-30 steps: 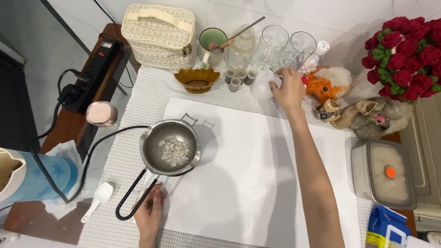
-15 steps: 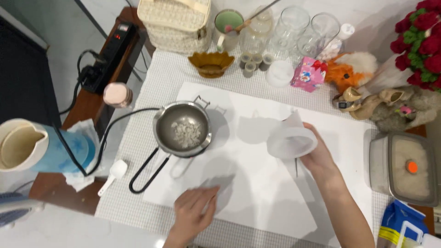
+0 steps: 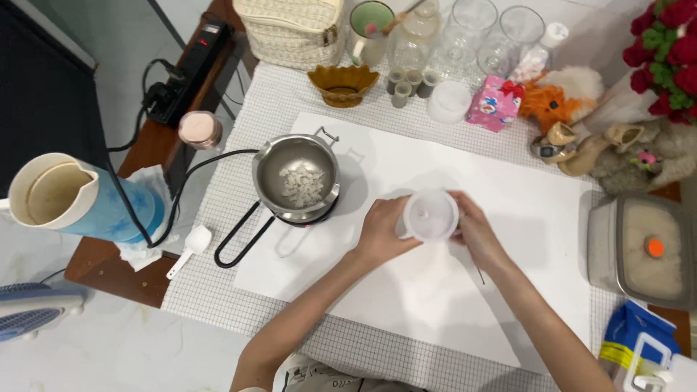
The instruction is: Melting and stirring wax flakes in a small pot on a heating element
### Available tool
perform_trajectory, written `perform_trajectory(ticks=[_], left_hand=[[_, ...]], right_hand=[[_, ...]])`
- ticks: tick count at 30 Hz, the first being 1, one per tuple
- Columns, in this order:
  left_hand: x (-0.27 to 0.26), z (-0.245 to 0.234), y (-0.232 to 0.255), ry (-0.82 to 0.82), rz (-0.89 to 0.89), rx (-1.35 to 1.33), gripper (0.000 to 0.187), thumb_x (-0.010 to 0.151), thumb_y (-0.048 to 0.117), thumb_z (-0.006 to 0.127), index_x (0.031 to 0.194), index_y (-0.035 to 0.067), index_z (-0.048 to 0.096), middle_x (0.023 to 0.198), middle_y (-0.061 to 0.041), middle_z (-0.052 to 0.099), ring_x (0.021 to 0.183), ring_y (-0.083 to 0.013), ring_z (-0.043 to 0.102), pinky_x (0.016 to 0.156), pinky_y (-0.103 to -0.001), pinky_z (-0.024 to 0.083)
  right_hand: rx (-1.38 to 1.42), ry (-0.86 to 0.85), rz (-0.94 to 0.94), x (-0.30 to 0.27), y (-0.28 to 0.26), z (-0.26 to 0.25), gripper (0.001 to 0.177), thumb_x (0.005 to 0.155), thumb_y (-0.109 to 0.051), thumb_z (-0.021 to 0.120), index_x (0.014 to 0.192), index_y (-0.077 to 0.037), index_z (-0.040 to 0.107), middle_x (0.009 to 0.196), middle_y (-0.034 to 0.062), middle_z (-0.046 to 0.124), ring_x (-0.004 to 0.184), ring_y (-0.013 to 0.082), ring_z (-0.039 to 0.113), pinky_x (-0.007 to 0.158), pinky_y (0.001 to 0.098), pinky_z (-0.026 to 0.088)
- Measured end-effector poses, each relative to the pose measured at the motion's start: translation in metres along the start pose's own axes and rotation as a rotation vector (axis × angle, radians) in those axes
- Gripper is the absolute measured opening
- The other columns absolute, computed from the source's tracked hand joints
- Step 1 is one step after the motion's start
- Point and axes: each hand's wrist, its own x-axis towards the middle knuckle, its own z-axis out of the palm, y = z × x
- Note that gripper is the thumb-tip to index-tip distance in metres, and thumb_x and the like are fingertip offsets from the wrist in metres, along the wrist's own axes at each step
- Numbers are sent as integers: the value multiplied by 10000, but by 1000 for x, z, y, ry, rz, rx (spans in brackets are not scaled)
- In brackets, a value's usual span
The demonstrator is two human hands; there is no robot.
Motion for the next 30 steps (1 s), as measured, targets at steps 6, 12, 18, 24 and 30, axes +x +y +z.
perform_trajectory(ticks=[6,12,18,24,30], left_hand=[[31,23,9,-256,-185,-104,711,631,276,780,1216,20,469,987,-225,631,1003,-395,602,1004,-441,324],[28,32,35,-370,-100,33,930,661,265,765,1415,46,266,1112,-265,608,1128,-364,524,1013,-471,225],[40,67,31,-313,-18,37,952,642,237,771,1436,106,263,1142,-225,606,1126,-334,530,1014,-468,250],[46,93,-14,-373,-13,95,899,670,204,752,1430,160,275,1088,-168,644,1096,-275,545,1018,-455,214],[57,61,17,-516,-108,-2,1112,640,225,810,1483,45,108,1325,-299,471,1255,-396,414,1070,-516,148]], right_hand=[[-45,64,-261,-3,-20,-29,293,975,-356,526,1001,-85,635,551,58,449,390,137,407,348,205,266],[-513,165,-263,-23,-21,-37,178,891,-306,665,936,-136,693,513,92,557,492,195,531,542,268,409],[-407,290,-337,-29,-26,-49,341,809,-213,754,1090,-71,624,811,210,622,779,301,610,708,392,495],[-529,281,-109,-10,-10,-56,337,824,-348,718,1080,-147,633,884,195,676,762,359,657,712,423,505],[-647,250,-60,-24,-41,-50,389,872,-441,637,1125,-147,608,982,213,670,867,398,648,794,467,481]])
